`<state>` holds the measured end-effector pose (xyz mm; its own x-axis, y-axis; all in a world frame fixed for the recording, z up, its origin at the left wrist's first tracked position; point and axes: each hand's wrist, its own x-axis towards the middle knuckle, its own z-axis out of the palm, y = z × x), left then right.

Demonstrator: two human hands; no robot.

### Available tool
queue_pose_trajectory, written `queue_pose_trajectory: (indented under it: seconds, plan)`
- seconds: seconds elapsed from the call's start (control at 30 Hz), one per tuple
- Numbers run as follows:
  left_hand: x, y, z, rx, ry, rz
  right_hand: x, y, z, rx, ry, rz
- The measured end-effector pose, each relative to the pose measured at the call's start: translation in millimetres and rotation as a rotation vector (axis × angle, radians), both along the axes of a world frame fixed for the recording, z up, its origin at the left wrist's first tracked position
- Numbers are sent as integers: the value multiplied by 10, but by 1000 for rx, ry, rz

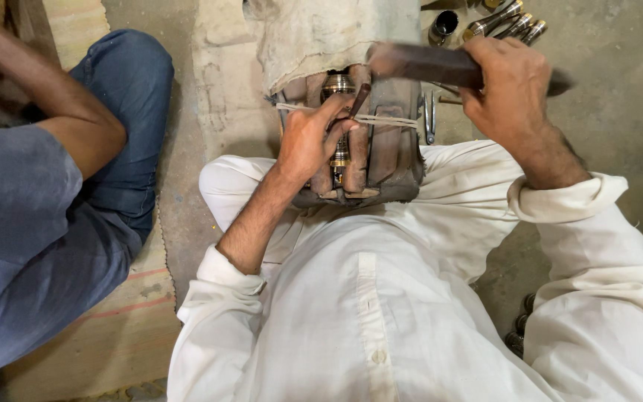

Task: The person sits cross-legged on the floor with a brass vessel held in a leather sand bag on their lap and engraves decorative patterns into it, tapping a small chisel with a wooden mallet and repositioning the vessel between strikes.

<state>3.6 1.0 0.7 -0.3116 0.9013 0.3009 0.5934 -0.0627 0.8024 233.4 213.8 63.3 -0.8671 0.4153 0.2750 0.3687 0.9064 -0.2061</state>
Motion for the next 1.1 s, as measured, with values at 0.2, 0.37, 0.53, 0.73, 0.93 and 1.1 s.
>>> queue_pose_trajectory:
  seconds: [0.2,0.37,0.53,0.73,0.93,1.1]
  plan:
    - [-23,-13,11,-4,9,6,2,-17,13,-14,-14,-22]
    - [-36,-1,-24,-26,-49,-32,-64,-52,100,-14,-19,-4]
    - [-39,0,-52,27,-6,-11,-95,-93,190,-408,77,-244]
    - [-53,-7,-86,-52,-16,9,-67,-27,160,36,9,-3]
    - [-46,-46,-185,63,-79,11,-107,-34,173,229,-81,19]
    - [-60,-56,-268,11,-101,36,-175,-46,256,143,-35,35]
